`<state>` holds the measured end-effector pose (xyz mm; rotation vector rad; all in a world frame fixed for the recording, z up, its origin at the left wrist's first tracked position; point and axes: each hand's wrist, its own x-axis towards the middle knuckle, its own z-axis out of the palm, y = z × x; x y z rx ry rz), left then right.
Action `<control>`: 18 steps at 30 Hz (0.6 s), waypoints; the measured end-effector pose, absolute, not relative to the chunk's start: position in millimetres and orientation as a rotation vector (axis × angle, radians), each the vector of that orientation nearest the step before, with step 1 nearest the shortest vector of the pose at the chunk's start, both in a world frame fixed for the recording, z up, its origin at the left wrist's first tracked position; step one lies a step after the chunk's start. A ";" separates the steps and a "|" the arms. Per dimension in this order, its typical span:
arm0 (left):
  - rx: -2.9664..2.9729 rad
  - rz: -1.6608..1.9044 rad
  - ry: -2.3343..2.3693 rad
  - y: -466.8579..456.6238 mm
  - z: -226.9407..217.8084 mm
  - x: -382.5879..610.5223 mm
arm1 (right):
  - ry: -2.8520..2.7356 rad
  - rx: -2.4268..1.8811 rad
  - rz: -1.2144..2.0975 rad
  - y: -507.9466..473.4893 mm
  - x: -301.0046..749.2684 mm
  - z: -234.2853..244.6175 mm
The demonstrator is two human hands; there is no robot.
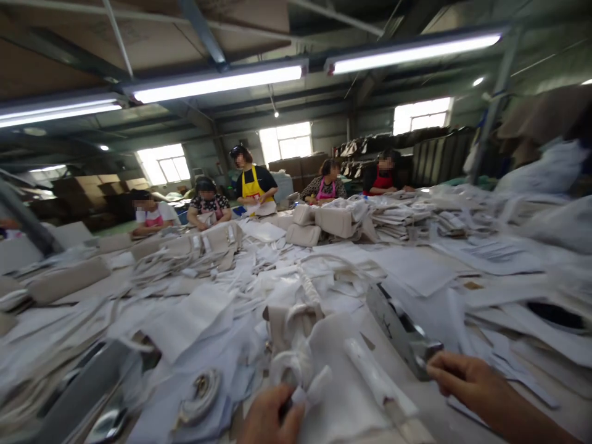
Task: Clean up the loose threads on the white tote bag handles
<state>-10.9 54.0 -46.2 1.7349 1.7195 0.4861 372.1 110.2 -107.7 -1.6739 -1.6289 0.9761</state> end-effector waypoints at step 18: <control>1.886 0.470 2.018 31.1 -33.3 1.4 | -1.529 -1.452 1.822 87.7 155.5 -56.6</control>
